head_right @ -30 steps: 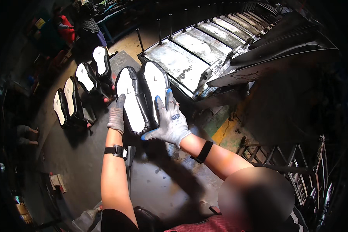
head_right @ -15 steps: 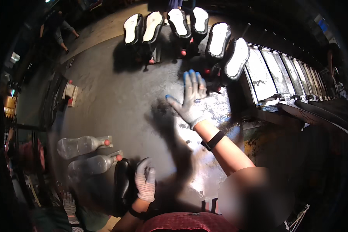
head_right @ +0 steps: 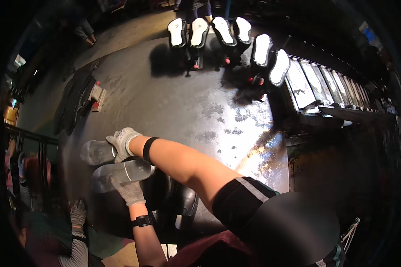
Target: Inspecting and cleaning shoe soles in a manufacturing line.
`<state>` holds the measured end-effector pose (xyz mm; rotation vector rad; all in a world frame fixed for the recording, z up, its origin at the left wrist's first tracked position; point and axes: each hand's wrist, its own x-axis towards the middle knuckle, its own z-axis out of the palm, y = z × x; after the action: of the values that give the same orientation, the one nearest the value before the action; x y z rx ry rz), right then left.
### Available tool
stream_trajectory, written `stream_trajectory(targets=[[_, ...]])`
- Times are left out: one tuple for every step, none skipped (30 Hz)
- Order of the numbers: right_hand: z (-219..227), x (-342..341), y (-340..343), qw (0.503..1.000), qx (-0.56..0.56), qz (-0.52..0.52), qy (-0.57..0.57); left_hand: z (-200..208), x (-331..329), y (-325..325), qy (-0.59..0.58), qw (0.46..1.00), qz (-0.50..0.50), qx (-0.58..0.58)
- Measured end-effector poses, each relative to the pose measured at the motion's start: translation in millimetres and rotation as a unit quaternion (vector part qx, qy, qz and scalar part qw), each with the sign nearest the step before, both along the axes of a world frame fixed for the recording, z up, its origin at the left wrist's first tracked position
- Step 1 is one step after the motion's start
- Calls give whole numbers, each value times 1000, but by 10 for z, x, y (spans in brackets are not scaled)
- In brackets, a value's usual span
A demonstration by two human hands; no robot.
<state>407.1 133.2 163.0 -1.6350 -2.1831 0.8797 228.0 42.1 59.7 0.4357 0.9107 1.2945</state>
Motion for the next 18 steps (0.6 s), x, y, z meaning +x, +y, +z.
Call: stream_trajectory(targets=[[-35, -32, -64, 1000, 13, -16, 8, -1, -64, 5, -11, 1000, -9, -8], [-71, -37, -165, 999, 25, -33, 15, 5, -100, -22, -21, 999, -18, -18], [-118, 28, -297, 998, 27, -56, 26, -6, -113, -60, -11, 1000, -24, -12], [-142, 127, -444, 996, 29, -78, 39, -16, -107, -76, 1, 1000, -29, -7], [-132, 231, -650, 994, 16, -98, 41, -4, -89, -134, -1, 999, -25, -19], [-171, 312, -876, 991, 18, -124, 48, -15, -100, -219, -3, 999, -44, -23], [-210, 414, -1107, 987, 16, -157, 39, -33, -110, -292, 2, 998, -51, -31], [-206, 509, -1387, 981, 16, -191, 30, -13, -97, -372, 7, 998, -59, -37], [-218, 633, -1709, 975, 14, -219, 23, 107, -4, -494, -20, 995, -79, -64], [-219, 736, -2043, 969, 12, -247, 16, 227, 84, -629, -20, 993, -97, -66], [-248, 829, -2371, 962, 1, -272, 6, 333, 155, -780, -23, 990, -112, -77], [-303, 886, -2703, 955, -9, -296, -2, 404, 169, -875, -25, 988, -126, -88], [-443, 935, -3051, 947, 47, -318, 4, 287, 70, -924, -47, 980, -175, -78], [-547, 959, -3402, 936, 104, -337, 9, 212, 43, -990, -48, 978, -188, -79], [-492, 989, -3755, 932, 95, -350, -10, 150, 19, -1059, -48, 975, -201, -78], [-415, 998, -4078, 928, 87, -361, -27, 113, -9, -1121, -47, 973, -213, -75], [-378, 949, -4335, 922, 55, -381, -47, 87, -61, -1166, -26, 973, -214, -79], [-270, 908, -4537, 914, 23, -400, -68, 93, -130, -1211, -25, 971, -224, -77]])
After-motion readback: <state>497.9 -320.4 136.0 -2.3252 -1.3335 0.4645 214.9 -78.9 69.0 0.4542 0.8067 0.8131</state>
